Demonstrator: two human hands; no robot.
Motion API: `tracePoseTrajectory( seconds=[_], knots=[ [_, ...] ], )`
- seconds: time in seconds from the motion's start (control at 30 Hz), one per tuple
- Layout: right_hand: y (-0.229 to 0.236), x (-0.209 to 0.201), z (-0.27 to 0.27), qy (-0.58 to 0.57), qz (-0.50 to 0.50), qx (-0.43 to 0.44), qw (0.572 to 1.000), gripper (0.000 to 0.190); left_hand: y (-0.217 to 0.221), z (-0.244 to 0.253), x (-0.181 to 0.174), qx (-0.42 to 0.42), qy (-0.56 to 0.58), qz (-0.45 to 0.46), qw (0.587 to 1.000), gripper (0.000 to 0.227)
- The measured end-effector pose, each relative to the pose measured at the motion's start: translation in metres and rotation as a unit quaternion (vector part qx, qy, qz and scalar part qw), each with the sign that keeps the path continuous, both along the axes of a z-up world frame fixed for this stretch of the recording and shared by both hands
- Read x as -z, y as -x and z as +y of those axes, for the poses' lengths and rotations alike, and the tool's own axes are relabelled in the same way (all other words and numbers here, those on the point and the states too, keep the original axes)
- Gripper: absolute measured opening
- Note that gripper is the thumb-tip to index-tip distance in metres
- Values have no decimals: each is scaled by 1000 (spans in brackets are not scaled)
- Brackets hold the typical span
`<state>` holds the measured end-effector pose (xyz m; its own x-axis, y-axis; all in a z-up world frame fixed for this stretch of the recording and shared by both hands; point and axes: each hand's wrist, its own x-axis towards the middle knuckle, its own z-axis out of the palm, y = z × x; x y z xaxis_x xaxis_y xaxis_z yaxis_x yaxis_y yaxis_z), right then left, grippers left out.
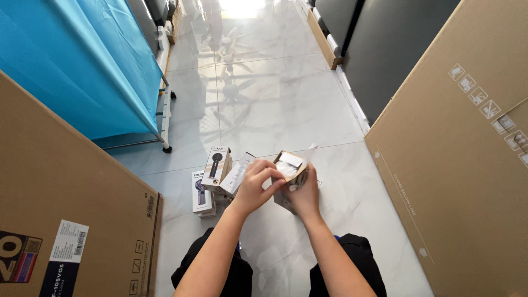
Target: The person removes several hair dryers from their individual boxes and protective bags while sitting on the floor between large appliance cartons.
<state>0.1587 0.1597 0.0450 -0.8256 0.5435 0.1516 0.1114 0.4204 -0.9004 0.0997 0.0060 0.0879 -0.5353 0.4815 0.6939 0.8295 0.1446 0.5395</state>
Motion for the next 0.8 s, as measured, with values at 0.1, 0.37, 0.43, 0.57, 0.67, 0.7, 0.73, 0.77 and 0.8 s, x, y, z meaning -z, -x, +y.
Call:
tracePoseTrajectory(
  seconds=[0.1, 0.37, 0.43, 0.57, 0.67, 0.7, 0.73, 0.77, 0.8],
  knots=[
    [1, 6, 8, -9, 4, 19, 1000, 91, 2, 0, 6, 35, 35, -38, 998, 13],
    [-6, 4, 9, -150, -20, -34, 988, 93, 9, 4, 21, -18, 53, -90, 994, 21],
    [-7, 9, 8, -145, 23, -50, 988, 91, 9, 4, 23, -24, 44, -52, 997, 21],
    [-6, 8, 10, -133, 17, -48, 990, 89, 7, 5, 23, -32, 67, -41, 996, 21],
    [-8, 5, 11, -134, -20, -45, 990, 90, 6, 6, 21, -39, 68, -48, 996, 24],
    [-8, 5, 11, -140, -19, -46, 989, 89, 6, 6, 21, -41, 68, -63, 995, 27],
    [-8, 5, 11, -146, -17, -47, 988, 89, 6, 6, 22, -40, 68, -63, 995, 27],
    [-8, 6, 11, -145, -17, -46, 988, 89, 7, 6, 23, -35, 72, -59, 995, 25],
    [-8, 7, 11, -147, -4, -46, 988, 89, 7, 6, 24, -31, 77, -56, 995, 22]
  ],
)
